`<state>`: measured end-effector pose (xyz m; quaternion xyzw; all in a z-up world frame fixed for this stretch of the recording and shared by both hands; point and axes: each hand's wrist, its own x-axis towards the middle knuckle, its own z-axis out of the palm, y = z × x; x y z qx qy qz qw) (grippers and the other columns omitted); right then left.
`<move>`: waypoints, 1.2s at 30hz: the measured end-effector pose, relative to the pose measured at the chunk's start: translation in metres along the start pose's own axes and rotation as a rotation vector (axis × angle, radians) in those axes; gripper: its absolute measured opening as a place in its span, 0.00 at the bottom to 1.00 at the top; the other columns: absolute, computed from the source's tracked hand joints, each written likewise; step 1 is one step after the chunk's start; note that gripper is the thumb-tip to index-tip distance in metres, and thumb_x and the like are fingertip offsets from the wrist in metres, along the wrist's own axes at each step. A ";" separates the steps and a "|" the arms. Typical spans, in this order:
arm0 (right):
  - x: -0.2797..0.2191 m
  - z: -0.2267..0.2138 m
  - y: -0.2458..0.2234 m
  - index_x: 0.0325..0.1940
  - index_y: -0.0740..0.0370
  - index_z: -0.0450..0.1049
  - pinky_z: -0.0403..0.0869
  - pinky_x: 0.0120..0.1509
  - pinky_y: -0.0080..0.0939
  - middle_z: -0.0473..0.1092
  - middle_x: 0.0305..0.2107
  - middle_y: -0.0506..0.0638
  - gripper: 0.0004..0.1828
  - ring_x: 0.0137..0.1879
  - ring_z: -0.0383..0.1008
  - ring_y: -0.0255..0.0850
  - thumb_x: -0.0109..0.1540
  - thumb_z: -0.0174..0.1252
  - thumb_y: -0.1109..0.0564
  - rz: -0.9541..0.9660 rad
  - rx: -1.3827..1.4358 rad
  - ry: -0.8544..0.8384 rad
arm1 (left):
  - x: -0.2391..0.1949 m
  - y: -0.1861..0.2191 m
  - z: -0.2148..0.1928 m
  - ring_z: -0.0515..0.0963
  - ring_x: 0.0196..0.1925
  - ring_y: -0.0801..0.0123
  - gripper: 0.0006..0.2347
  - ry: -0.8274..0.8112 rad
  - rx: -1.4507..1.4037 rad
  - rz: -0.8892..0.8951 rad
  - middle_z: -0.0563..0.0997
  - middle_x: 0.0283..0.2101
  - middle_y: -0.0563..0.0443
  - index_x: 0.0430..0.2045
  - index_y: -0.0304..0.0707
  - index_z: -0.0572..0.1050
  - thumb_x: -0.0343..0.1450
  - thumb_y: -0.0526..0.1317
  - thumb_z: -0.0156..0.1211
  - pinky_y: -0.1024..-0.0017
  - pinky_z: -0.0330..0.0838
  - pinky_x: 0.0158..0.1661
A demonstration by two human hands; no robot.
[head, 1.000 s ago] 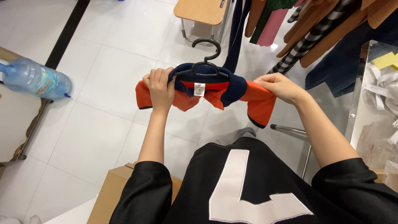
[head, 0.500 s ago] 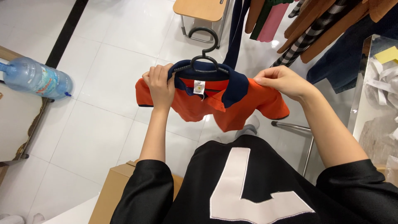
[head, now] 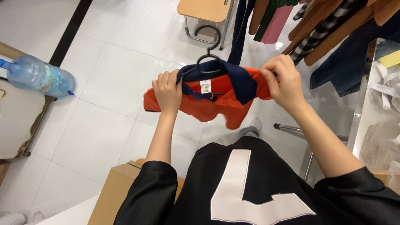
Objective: The person unpacks a red and blue shirt from a plastic bag, hangs it on a hanger, and places it on a clothing rack. They then unpack a black shirt, hang it on a hanger, and place it on the rack. Finally, they pack a folded item into a plastic bag and place it into a cardboard box.
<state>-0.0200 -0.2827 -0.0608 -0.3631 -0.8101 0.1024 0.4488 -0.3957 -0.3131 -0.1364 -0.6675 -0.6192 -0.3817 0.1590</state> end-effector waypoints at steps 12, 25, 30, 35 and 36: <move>-0.027 -0.039 -0.013 0.39 0.62 0.76 0.77 0.65 0.49 0.74 0.55 0.55 0.09 0.58 0.80 0.54 0.64 0.73 0.66 -0.006 -0.028 -0.020 | 0.031 0.013 -0.002 0.70 0.39 0.69 0.04 0.061 -0.248 -0.106 0.67 0.31 0.62 0.41 0.50 0.75 0.82 0.45 0.56 0.69 0.58 0.47; -0.018 -0.105 -0.013 0.55 0.61 0.79 0.78 0.58 0.55 0.82 0.44 0.59 0.17 0.50 0.83 0.59 0.63 0.69 0.56 0.335 -0.175 -0.145 | 0.083 0.062 0.068 0.76 0.50 0.57 0.09 -0.216 -0.301 0.086 0.77 0.42 0.55 0.47 0.49 0.77 0.75 0.43 0.66 0.54 0.65 0.53; -0.037 -0.139 -0.001 0.52 0.60 0.88 0.80 0.56 0.49 0.87 0.40 0.53 0.16 0.44 0.79 0.40 0.62 0.65 0.58 0.803 0.324 -0.271 | 0.117 0.102 0.131 0.78 0.57 0.54 0.12 -0.603 -0.477 0.073 0.80 0.51 0.53 0.53 0.54 0.76 0.81 0.52 0.53 0.48 0.67 0.60; -0.019 -0.179 -0.039 0.61 0.70 0.83 0.82 0.40 0.42 0.82 0.35 0.53 0.24 0.37 0.84 0.40 0.60 0.66 0.67 0.998 0.764 -0.199 | 0.152 0.166 0.176 0.81 0.48 0.47 0.07 -0.570 -0.612 0.181 0.80 0.42 0.48 0.49 0.52 0.76 0.79 0.45 0.57 0.51 0.72 0.53; -0.017 -0.183 -0.042 0.62 0.73 0.81 0.84 0.48 0.45 0.84 0.40 0.56 0.25 0.43 0.86 0.42 0.59 0.66 0.69 1.007 0.871 -0.206 | 0.159 0.180 0.186 0.81 0.47 0.48 0.07 -0.579 -0.636 0.186 0.80 0.42 0.51 0.49 0.54 0.75 0.78 0.44 0.58 0.54 0.72 0.52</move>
